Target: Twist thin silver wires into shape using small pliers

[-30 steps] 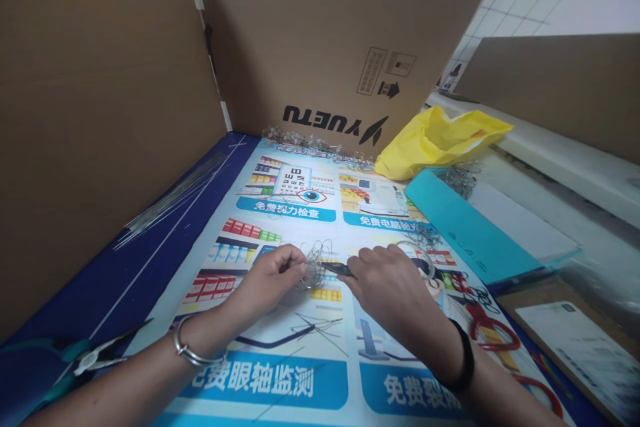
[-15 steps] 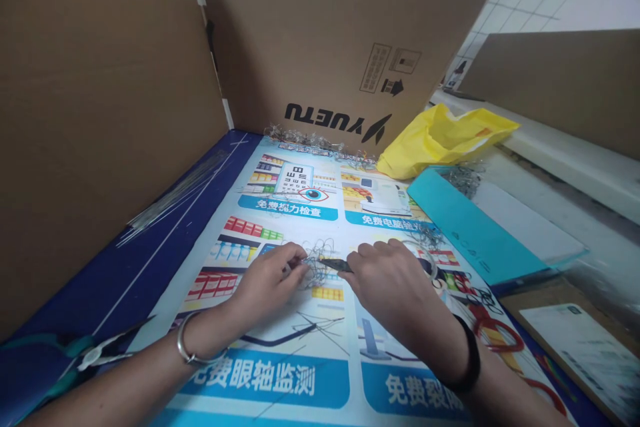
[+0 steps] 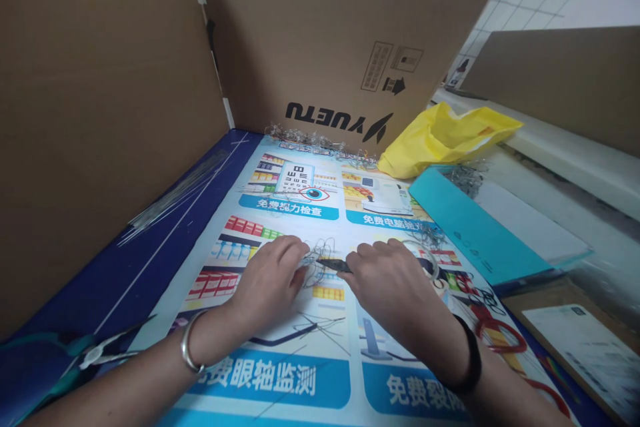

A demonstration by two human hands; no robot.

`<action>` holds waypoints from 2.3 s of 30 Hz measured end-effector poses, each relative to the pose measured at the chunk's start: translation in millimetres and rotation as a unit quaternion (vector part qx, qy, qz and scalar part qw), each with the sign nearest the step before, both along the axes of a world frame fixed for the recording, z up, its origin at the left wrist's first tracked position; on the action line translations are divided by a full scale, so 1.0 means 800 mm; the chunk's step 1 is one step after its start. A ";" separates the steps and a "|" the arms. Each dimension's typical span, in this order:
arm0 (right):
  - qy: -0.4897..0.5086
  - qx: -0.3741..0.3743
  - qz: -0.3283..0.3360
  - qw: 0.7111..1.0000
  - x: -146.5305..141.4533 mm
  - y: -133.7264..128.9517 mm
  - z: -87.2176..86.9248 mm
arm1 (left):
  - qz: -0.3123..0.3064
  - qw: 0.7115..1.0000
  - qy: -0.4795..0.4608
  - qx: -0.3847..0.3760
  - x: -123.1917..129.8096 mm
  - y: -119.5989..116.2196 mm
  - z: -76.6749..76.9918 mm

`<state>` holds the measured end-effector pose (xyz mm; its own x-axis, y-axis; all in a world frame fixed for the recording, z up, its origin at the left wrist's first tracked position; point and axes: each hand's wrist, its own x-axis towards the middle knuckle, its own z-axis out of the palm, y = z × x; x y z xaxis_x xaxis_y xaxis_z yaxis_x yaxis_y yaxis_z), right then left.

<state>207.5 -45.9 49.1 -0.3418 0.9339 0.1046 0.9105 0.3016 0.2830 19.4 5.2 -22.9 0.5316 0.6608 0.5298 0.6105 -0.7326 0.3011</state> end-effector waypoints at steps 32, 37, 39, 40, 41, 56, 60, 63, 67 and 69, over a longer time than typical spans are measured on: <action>0.025 0.012 0.009 1.000 0.001 -0.002 -0.004 | -0.069 0.958 -0.210 -0.184 0.003 0.007 0.019; 0.022 0.013 0.009 1.000 0.001 -0.001 -0.004 | -0.078 0.954 -0.201 -0.207 0.004 0.009 0.028; 0.021 0.015 0.010 1.000 0.001 -0.001 -0.004 | -0.082 0.955 -0.199 -0.206 0.005 0.010 0.031; 0.021 0.017 0.010 1.000 0.001 -0.001 -0.004 | -0.082 0.956 -0.197 -0.203 0.005 0.011 0.031; 0.021 0.019 0.011 1.000 0.000 0.000 -0.004 | -0.081 0.957 -0.194 -0.199 0.005 0.011 0.032; 0.011 -0.001 0.008 1.000 -0.008 0.003 0.006 | -0.083 0.967 -0.131 -0.200 0.006 0.013 0.036; 0.012 0.001 0.010 1.000 -0.009 0.003 0.007 | -0.088 0.962 -0.119 -0.229 0.007 0.013 0.038; 0.010 -0.004 0.013 1.000 -0.010 0.003 0.007 | -0.086 0.962 -0.110 -0.235 0.008 0.013 0.041; 0.009 -0.017 0.016 1.000 -0.011 0.005 0.007 | -0.087 0.966 -0.102 -0.222 0.008 0.012 0.046; 0.012 -0.021 0.018 1.000 -0.010 0.006 0.007 | -0.093 0.966 -0.103 -0.217 0.006 0.013 0.047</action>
